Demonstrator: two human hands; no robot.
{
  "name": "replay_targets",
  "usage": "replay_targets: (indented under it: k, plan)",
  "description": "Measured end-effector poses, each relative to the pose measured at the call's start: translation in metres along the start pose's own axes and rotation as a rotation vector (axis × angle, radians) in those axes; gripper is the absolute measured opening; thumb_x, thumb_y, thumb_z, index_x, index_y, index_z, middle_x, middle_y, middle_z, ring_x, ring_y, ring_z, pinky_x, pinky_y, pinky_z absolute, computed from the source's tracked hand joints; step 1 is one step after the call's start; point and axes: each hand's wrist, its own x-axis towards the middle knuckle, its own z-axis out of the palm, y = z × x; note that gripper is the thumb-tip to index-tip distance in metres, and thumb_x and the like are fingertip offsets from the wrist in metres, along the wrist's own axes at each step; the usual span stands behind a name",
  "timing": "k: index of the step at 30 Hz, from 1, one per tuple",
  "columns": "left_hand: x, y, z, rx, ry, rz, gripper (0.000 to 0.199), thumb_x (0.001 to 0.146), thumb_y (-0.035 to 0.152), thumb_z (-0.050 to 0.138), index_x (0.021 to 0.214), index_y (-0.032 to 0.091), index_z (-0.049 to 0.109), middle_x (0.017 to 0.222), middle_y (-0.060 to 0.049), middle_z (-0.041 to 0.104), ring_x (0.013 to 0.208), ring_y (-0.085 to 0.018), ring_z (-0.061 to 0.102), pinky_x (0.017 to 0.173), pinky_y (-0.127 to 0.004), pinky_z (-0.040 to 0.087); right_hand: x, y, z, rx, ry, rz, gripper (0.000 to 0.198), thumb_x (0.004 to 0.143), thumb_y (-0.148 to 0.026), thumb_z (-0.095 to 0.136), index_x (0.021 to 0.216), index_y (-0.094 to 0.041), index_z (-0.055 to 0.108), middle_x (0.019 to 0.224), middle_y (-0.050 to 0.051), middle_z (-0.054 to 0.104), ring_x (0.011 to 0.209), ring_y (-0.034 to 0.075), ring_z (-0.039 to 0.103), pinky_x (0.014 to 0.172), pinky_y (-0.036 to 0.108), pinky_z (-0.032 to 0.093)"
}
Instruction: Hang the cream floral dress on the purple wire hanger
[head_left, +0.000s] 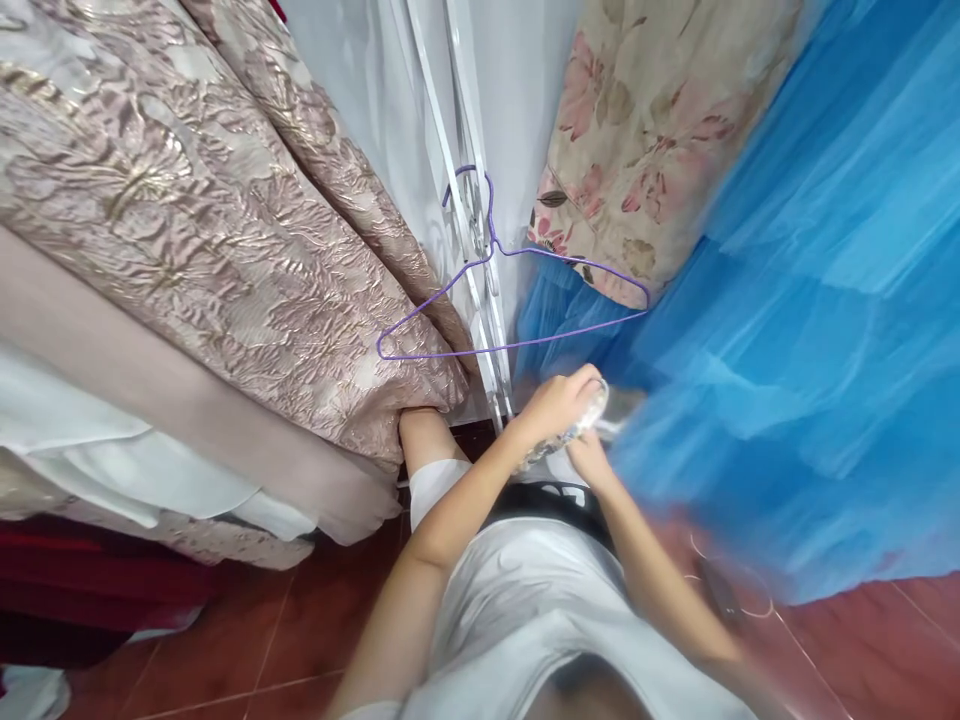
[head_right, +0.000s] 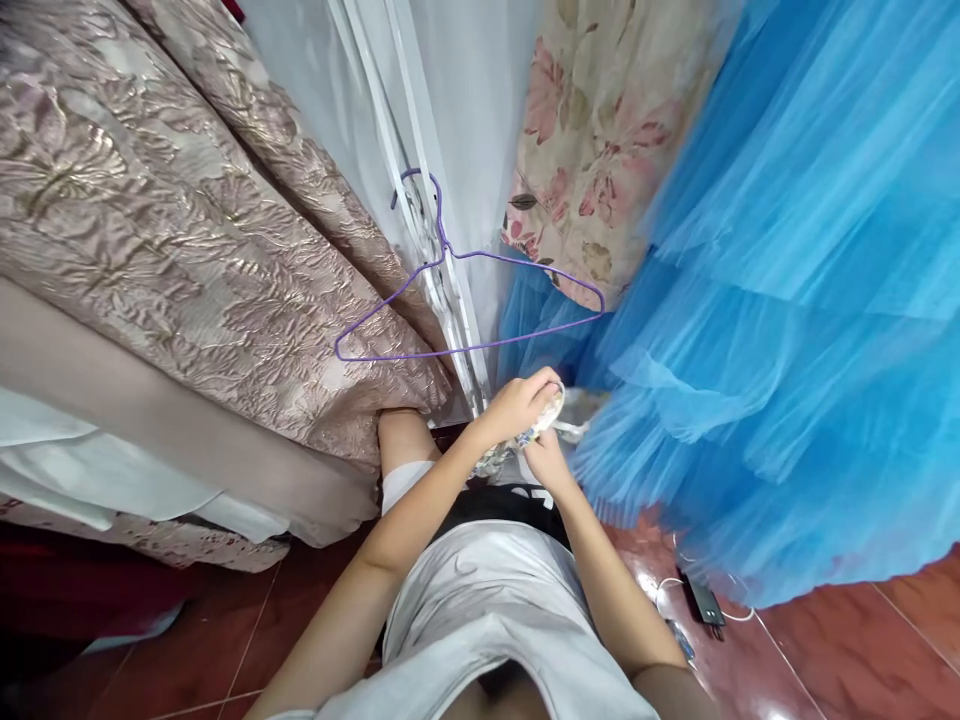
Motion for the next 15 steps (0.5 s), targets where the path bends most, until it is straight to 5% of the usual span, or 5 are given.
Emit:
replay_targets:
  k: [4,11,15]
  plan:
    - [-0.015,-0.026,-0.019,-0.201,0.063,-0.074,0.03,0.103,0.044,0.044,0.103,0.02,0.061,0.083,-0.001,0.063,0.078,-0.017,0.06,0.076,-0.027,0.044,-0.011,-0.016,0.004,0.271,-0.141,0.13,0.048,0.08,-0.06,0.053,0.099,-0.02,0.071,0.092,0.008,0.073,0.101,0.031,0.066,0.093,0.045,0.053]
    - [-0.073,-0.064,-0.013,-0.876,-0.434,-0.093,0.088,0.083,0.093,0.033,0.107,0.017,0.07,0.101,-0.014,0.07,0.103,-0.029,0.064,0.097,-0.042,0.046,-0.017,-0.081,-0.025,0.131,-0.5,0.034,0.036,0.068,-0.034,0.086,0.095,-0.018,0.068,0.083,0.002,0.069,0.077,0.017,0.063,0.071,0.027,0.054]
    - [-0.097,-0.059,-0.01,-0.823,-0.494,-0.006,0.079,0.084,0.083,0.053,0.123,0.015,0.065,0.089,-0.01,0.067,0.087,-0.024,0.064,0.089,-0.039,0.049,-0.005,-0.12,-0.051,0.036,-0.51,-0.095,0.032,0.065,-0.035,0.088,0.082,-0.017,0.067,0.07,0.002,0.065,0.061,0.014,0.059,0.055,0.022,0.049]
